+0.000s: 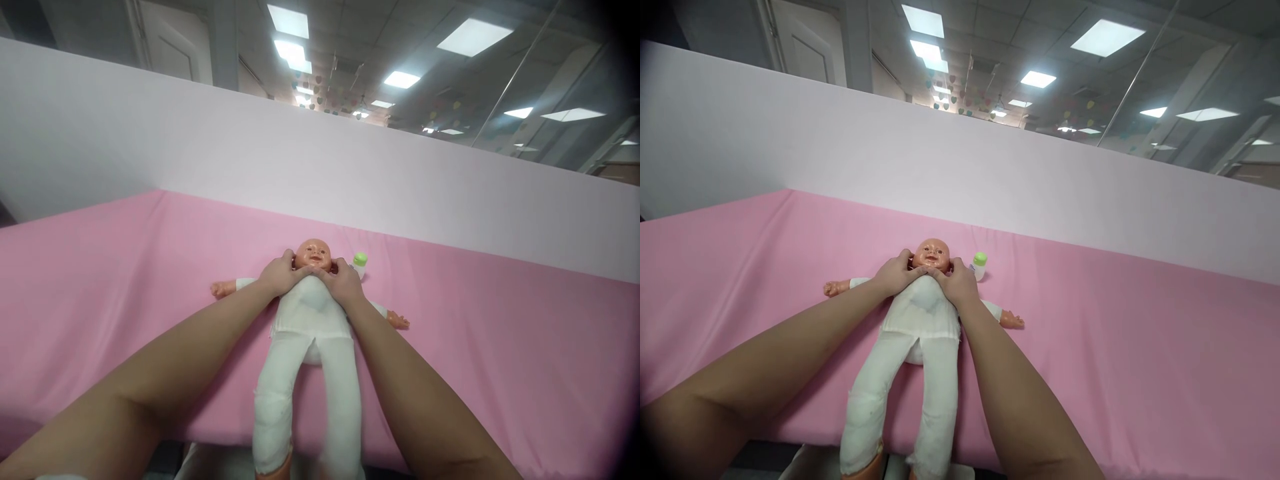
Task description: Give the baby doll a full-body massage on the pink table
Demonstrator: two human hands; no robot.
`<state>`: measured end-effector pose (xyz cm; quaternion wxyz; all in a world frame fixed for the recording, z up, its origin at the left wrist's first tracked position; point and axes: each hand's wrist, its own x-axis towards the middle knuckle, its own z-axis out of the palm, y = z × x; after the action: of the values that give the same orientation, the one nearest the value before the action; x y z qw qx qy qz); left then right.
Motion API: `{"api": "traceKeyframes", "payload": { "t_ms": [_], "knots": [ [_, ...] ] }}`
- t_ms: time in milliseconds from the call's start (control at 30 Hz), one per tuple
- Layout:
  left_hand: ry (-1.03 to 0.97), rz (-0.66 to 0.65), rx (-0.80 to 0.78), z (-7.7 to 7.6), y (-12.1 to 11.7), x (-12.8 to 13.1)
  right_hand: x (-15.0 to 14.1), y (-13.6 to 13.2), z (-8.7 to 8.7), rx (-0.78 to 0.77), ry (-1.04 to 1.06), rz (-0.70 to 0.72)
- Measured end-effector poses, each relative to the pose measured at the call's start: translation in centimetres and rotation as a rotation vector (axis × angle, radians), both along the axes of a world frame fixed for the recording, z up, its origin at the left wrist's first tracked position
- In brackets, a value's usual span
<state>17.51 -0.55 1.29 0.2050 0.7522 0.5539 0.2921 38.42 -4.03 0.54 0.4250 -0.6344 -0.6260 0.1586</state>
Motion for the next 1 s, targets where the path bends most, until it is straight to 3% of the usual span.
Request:
{"api": "traceKeyframes", "payload": {
  "t_ms": [500, 1000],
  "knots": [
    [0.04, -0.02, 0.044, -0.16, 0.32, -0.25, 0.8, 0.5, -0.33, 0.057, 0.053, 0.102],
    [0.021, 0.0, 0.051, -0.26, 0.3, -0.08, 0.25, 0.25, 0.02, 0.014, -0.045, 0.037]
  ]
}}
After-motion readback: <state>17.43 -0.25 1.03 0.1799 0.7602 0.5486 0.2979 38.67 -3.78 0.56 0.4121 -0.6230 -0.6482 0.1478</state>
